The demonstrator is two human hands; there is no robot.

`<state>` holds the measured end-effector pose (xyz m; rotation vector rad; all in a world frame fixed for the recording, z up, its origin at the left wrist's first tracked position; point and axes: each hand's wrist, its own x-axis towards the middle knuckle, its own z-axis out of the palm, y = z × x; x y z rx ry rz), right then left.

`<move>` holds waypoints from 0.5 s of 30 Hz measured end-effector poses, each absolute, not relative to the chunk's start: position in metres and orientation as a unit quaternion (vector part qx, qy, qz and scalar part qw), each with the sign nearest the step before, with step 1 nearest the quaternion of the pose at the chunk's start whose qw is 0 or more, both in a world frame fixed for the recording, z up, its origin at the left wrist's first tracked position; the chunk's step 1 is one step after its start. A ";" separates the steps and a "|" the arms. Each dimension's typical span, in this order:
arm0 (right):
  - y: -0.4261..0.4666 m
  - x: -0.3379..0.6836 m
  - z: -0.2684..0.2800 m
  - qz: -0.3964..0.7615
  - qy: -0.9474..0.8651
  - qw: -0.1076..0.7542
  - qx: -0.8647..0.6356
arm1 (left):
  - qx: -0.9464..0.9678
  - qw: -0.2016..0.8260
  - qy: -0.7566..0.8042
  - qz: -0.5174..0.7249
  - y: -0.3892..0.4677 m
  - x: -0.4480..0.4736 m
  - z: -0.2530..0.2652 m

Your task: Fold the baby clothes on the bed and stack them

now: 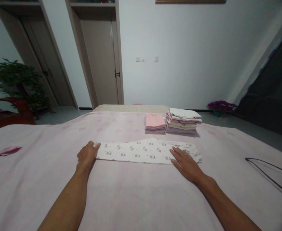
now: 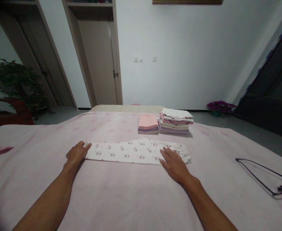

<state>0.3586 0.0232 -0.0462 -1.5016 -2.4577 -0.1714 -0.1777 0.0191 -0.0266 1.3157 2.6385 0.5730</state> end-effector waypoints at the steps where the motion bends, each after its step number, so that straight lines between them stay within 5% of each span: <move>1: 0.023 0.358 -0.046 -0.058 -0.844 0.126 -0.518 | 0.440 0.072 0.875 0.187 0.019 -0.178 -0.026; 15: 0.020 0.356 -0.044 -0.077 -0.841 0.178 -0.505 | 0.542 0.150 0.765 0.315 0.021 -0.180 0.003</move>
